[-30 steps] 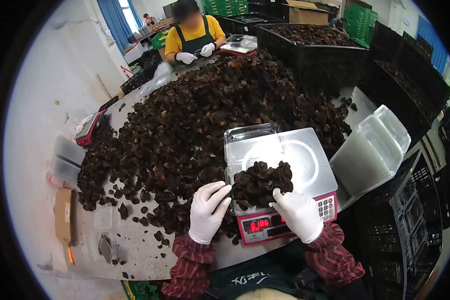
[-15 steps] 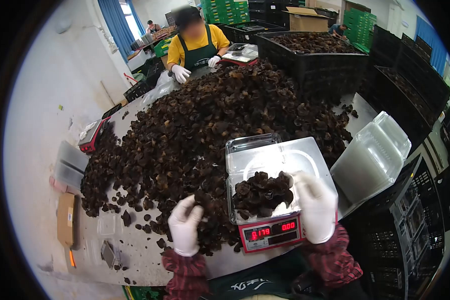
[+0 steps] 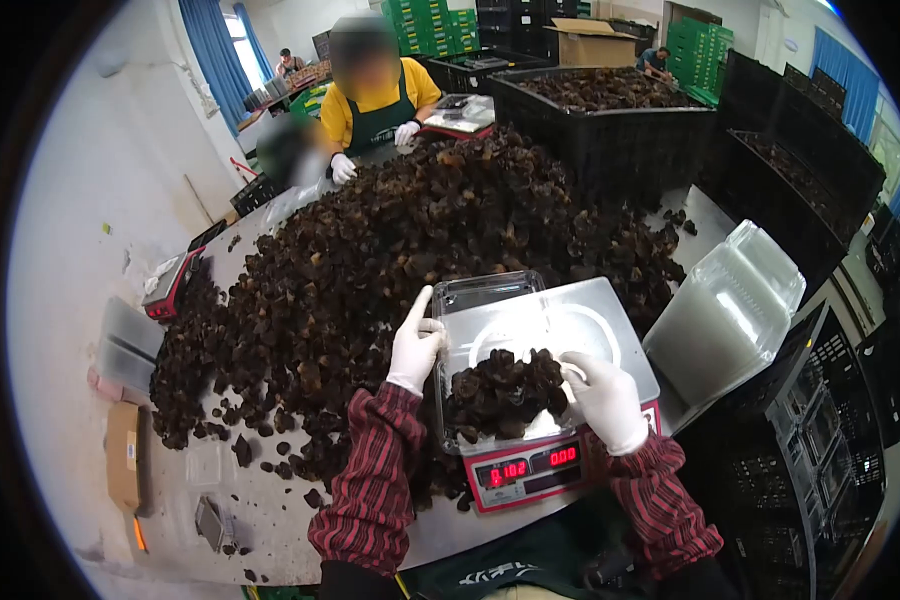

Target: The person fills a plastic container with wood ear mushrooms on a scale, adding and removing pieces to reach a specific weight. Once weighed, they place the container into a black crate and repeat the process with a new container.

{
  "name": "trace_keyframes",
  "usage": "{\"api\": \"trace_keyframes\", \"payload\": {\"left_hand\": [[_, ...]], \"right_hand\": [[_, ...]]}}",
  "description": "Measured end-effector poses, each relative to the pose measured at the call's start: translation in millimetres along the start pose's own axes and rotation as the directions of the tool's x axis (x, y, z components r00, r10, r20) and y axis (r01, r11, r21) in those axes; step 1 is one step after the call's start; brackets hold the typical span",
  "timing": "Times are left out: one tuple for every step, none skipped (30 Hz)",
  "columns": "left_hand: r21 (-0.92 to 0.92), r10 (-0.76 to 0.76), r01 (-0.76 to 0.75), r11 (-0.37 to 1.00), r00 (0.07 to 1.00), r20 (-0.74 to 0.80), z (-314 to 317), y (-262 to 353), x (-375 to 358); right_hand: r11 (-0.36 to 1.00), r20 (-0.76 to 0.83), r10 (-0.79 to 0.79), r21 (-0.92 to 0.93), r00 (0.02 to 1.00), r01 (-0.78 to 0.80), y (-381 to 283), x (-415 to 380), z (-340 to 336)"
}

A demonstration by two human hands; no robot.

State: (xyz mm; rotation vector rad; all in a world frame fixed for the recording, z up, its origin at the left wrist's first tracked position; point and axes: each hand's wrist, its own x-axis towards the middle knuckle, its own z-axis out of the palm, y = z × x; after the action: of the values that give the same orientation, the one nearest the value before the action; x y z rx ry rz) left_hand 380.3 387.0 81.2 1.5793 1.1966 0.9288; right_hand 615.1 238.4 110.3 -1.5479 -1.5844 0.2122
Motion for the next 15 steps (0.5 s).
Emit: {"api": "trace_keyframes", "payload": {"left_hand": [[-0.308,0.017,-0.027,0.951,0.999,-0.033,1,0,-2],[-0.584,0.024,-0.056,0.81,0.998,-0.063,2,6,-6],[-0.63,0.078,-0.129,0.766,0.991,-0.109,1,18,-14],[-0.393,0.291,-0.332,0.858,0.943,-0.161,-1,14,-24],[-0.44,0.426,-0.417,0.795,0.901,-0.084,-11,17,-37],[-0.231,0.375,-0.376,0.898,0.926,-0.051,-21,18,-56],[0.054,0.607,-0.605,0.794,0.793,-0.044,-25,22,-72],[0.141,0.626,-0.62,0.772,0.78,0.006,-28,21,-90],[0.214,0.488,-0.484,0.849,0.872,0.037,-26,28,-113],[0.31,0.474,-0.463,0.831,0.88,0.043,-21,26,-125],[0.061,0.282,-0.281,0.958,0.96,-0.005,-14,14,-136],[-0.196,0.068,-0.066,0.978,0.998,0.002,-5,9,-144],[-0.364,-0.018,0.02,0.931,1.0,0.01,0,9,-150],[-0.519,-0.1,0.104,0.848,0.994,0.035,3,15,-154],[-0.525,-0.098,0.091,0.846,0.995,0.015,6,15,-155]], "right_hand": [[0.992,-0.064,0.103,0.082,0.993,-0.098,0,-3,-5],[0.967,-0.12,0.211,0.171,0.97,-0.189,1,-5,-12],[0.916,-0.109,0.346,0.255,0.932,-0.31,-12,-4,-22],[0.905,-0.13,0.329,0.325,0.935,-0.274,0,-10,-21],[0.885,-0.079,0.364,0.341,0.928,-0.318,2,-15,-27],[0.861,-0.027,0.398,0.356,0.917,-0.363,3,-19,-32],[0.861,-0.039,0.4,0.359,0.916,-0.361,8,-24,-34],[0.769,0.172,0.448,0.426,0.877,-0.476,15,-30,-36],[0.662,0.381,0.456,0.459,0.804,-0.593,18,-36,-35],[0.66,0.374,0.458,0.464,0.806,-0.591,19,-39,-33],[0.571,0.497,0.395,0.526,0.773,-0.63,20,-42,-30],[0.473,0.606,0.311,0.569,0.732,-0.672,8,-38,-32],[0.432,0.709,0.438,0.373,0.552,-0.821,-8,-28,-35],[0.43,0.704,0.441,0.379,0.557,-0.82,-4,-32,-31],[0.383,0.713,0.407,0.434,0.571,-0.815,4,-38,-24]]}}
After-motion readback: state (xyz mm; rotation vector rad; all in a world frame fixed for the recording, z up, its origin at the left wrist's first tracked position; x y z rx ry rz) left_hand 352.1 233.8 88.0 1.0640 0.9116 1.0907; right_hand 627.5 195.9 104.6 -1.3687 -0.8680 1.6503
